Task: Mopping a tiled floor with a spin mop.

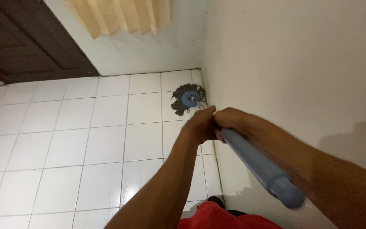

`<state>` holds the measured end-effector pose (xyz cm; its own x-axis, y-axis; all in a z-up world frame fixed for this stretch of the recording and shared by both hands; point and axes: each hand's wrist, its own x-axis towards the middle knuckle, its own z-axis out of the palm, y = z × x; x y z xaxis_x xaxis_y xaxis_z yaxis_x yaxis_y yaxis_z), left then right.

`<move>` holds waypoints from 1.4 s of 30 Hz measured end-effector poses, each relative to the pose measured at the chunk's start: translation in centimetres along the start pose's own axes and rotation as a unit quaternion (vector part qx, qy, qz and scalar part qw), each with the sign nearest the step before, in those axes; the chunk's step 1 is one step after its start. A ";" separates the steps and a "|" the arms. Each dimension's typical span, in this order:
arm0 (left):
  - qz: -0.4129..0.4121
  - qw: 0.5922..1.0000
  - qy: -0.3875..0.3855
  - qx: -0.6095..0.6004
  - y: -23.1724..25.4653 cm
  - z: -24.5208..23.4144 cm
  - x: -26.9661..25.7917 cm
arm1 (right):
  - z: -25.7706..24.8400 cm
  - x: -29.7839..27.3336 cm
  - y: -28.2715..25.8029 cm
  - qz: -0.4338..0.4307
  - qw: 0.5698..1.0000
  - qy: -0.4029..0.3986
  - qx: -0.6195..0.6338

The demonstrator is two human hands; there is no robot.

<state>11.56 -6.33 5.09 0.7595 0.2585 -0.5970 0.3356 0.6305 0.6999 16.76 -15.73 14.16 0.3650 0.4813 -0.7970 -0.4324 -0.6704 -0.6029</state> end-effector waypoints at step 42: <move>-0.125 0.949 0.079 0.280 -1.0 -7.8 -15.7 | 8.1 0.8 5.7 -0.044 0.965 -0.117 -0.229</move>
<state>-5.04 -5.31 10.73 0.5388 0.2870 -0.7920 0.7708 0.2114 0.6010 7.91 -14.59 9.73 0.1650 0.6266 -0.7617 0.0223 -0.7745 -0.6322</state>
